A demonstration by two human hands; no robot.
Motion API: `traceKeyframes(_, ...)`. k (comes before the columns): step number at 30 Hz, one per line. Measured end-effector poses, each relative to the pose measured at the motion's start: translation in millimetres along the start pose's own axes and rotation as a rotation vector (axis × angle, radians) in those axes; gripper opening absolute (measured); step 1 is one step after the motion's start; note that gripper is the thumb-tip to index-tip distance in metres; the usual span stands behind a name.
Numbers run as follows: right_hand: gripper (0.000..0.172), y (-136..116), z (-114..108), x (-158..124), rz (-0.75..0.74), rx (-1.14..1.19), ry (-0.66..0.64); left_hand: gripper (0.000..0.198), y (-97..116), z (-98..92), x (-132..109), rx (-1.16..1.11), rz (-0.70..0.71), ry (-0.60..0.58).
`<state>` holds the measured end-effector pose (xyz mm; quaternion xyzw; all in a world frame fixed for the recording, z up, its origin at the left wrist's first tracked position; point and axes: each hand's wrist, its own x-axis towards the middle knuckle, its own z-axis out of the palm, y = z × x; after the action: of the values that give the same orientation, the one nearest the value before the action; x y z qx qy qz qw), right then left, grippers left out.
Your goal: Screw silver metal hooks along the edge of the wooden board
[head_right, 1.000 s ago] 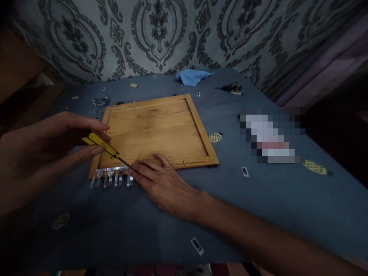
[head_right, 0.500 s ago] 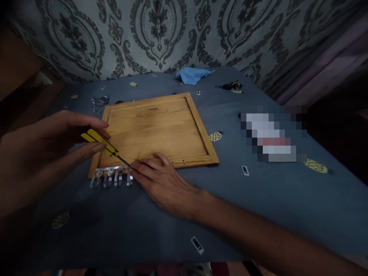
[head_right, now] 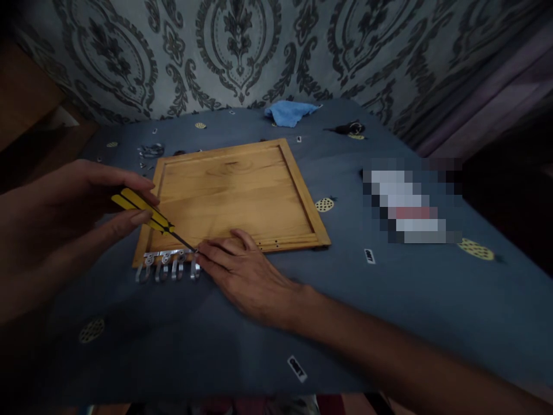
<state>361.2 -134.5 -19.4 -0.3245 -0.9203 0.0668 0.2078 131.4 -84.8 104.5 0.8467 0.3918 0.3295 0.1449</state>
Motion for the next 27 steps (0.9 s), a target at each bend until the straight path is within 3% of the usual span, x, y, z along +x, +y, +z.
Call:
traceKeyframes(13, 0.038, -0.2, 1.5, -0.8, 0.000, 0.003, 0.013, 0.015, 6.5, 2.2, -0.8, 0.017, -0.044, -0.022)
traceKeyframes(18, 0.040, 0.9, 3.3, -1.2, -0.007, -0.004, 0.018, 0.016, 0.1, 1.9, 2.9, 0.114, 0.116, -0.087)
traceKeyframes(23, 0.041, 1.8, 5.8, -2.1, -0.016, -0.002, 0.038, 0.019, -8.8, 8.5, 2.1, 0.236, 0.293, -0.041)
traceKeyframes(27, 0.039, 1.9, 6.0, -1.9, -0.011, 0.000, 0.034, 0.032, -7.8, 14.5, -1.6, 0.111, 0.176, -0.009)
